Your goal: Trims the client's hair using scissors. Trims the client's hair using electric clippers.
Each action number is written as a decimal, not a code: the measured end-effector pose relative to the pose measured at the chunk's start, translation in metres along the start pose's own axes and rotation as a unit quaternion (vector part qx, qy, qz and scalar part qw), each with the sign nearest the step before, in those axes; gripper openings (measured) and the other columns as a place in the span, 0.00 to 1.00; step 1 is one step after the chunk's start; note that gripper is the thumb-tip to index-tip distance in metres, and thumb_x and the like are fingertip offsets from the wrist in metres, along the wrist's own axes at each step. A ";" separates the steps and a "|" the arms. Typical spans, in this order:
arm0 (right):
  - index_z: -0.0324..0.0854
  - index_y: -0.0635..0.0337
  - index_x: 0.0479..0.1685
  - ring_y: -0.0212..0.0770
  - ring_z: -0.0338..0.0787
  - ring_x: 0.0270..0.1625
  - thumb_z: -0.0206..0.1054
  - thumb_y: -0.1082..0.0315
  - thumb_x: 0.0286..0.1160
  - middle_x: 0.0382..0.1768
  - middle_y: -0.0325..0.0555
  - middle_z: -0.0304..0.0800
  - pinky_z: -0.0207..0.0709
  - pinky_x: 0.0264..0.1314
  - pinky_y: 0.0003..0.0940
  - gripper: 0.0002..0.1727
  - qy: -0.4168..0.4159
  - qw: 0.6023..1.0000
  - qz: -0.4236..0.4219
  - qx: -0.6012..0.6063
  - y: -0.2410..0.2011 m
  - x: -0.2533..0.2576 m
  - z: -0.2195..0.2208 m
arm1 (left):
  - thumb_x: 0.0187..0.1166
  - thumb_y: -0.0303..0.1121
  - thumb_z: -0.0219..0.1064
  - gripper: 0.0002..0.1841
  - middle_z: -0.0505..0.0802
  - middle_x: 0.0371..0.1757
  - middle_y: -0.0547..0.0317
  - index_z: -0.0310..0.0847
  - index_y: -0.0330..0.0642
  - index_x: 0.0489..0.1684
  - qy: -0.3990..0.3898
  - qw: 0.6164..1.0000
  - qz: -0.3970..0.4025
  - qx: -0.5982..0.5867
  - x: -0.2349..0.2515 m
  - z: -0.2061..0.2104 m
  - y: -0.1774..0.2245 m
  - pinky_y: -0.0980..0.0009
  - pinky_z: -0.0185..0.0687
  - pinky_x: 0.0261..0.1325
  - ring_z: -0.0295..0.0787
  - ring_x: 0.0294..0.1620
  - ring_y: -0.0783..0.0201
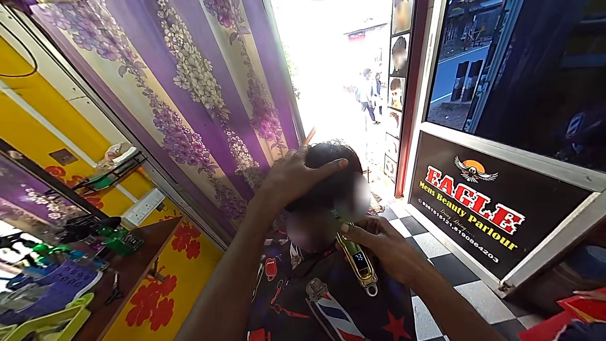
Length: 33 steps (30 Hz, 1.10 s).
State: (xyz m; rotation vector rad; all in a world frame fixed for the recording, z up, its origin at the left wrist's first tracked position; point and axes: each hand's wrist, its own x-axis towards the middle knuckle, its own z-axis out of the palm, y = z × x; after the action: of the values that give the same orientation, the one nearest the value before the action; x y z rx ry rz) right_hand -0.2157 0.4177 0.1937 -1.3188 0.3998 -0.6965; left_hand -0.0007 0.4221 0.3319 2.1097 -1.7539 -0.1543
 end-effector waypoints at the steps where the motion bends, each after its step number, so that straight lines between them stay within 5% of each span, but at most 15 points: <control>1: 0.89 0.62 0.50 0.41 0.93 0.40 0.72 0.49 0.77 0.39 0.52 0.93 0.89 0.47 0.35 0.22 0.000 1.000 -0.005 -0.002 0.001 0.000 -0.001 | 0.55 0.89 0.53 0.61 0.78 0.81 0.45 0.67 0.53 0.87 -0.002 1.000 -0.001 0.000 -0.001 -0.001 0.001 0.34 0.65 0.78 0.72 0.82 0.44; 17: 0.87 0.58 0.42 0.36 0.93 0.38 0.67 0.51 0.81 0.38 0.45 0.93 0.89 0.43 0.31 0.18 -0.079 0.993 0.093 0.000 0.004 0.004 -0.014 | 0.56 0.89 0.53 0.61 0.76 0.84 0.46 0.64 0.53 0.89 -0.002 1.000 -0.005 -0.001 -0.002 -0.001 -0.003 0.35 0.66 0.78 0.72 0.83 0.45; 33: 0.89 0.59 0.43 0.36 0.92 0.36 0.70 0.46 0.79 0.38 0.49 0.93 0.86 0.40 0.30 0.22 -0.122 0.990 0.075 -0.006 -0.005 0.015 -0.028 | 0.58 0.86 0.57 0.58 0.76 0.83 0.46 0.65 0.55 0.89 0.000 1.000 -0.003 -0.009 -0.007 -0.003 -0.003 0.35 0.65 0.79 0.70 0.84 0.44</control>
State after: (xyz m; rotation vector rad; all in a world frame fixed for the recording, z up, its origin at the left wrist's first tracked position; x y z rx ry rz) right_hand -0.2240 0.3864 0.1937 -1.3525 0.3013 -0.4025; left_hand 0.0016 0.4295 0.3327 2.1026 -1.7412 -0.1705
